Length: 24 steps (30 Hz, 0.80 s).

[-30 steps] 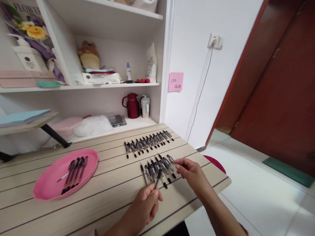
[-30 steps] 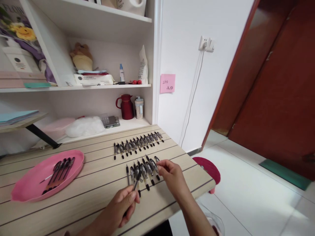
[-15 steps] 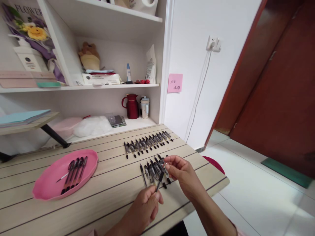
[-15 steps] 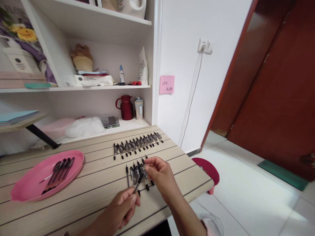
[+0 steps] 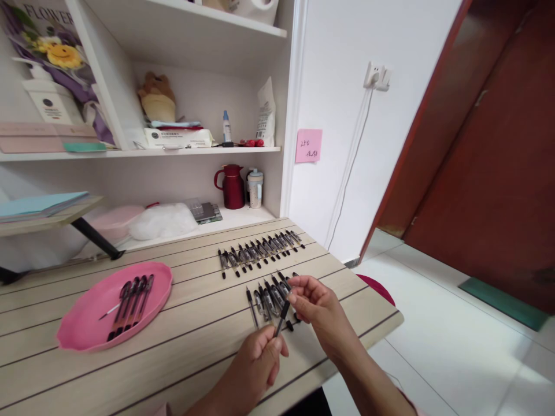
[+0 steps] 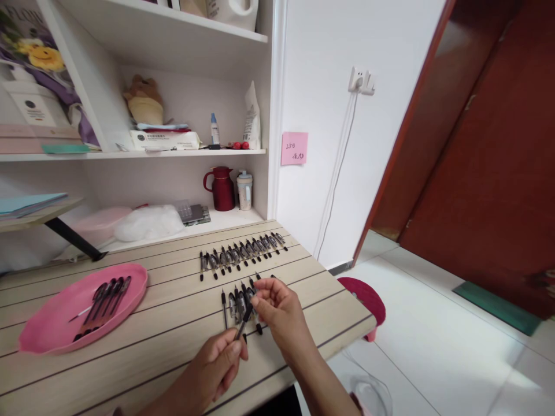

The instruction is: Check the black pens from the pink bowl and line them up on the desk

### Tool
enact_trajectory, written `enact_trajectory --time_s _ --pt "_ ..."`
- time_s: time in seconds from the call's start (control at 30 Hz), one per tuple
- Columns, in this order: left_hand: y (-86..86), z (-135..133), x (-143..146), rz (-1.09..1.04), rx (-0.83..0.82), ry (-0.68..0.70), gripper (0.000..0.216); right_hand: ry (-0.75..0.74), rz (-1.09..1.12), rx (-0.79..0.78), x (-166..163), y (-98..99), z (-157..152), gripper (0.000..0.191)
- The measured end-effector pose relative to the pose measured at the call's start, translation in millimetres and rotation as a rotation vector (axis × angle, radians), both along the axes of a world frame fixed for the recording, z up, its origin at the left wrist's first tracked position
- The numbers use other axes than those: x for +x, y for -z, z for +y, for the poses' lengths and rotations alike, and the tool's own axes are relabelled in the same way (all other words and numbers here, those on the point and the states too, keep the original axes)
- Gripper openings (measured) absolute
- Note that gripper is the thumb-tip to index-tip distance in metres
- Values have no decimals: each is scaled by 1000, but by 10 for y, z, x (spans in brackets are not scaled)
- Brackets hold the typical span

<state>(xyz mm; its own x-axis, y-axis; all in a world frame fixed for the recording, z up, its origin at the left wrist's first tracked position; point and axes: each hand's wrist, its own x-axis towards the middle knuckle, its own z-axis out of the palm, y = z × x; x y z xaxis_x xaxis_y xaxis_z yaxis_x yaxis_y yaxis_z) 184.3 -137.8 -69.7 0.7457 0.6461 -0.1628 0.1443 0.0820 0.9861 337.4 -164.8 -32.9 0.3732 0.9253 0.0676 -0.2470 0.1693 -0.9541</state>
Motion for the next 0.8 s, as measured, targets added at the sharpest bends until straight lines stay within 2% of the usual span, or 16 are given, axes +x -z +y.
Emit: enact_trajectory --time_s 0.13,0.33,0.5,0.6,0.7,0.8 --pt "-4 -22 -1 11 131 -73 29 -12 -16 5 -18 -2 -6 36" --pt "-155 -38 -33 104 253 -70 30 -67 -29 -8 -8 -77 -20 39" --pt "-211 -46 -50 35 194 -26 30 -170 -57 -76 18 -82 -19 28" --pt "-191 -48 -49 16 216 -26 30 -155 -28 -23 7 -47 -1 22" --pt "-168 -45 -49 -7 224 -55 30 -139 -25 12 -10 -46 7 24" --pt "-161 -43 -50 -16 175 -56 30 -204 -15 10 -15 -66 3 31"
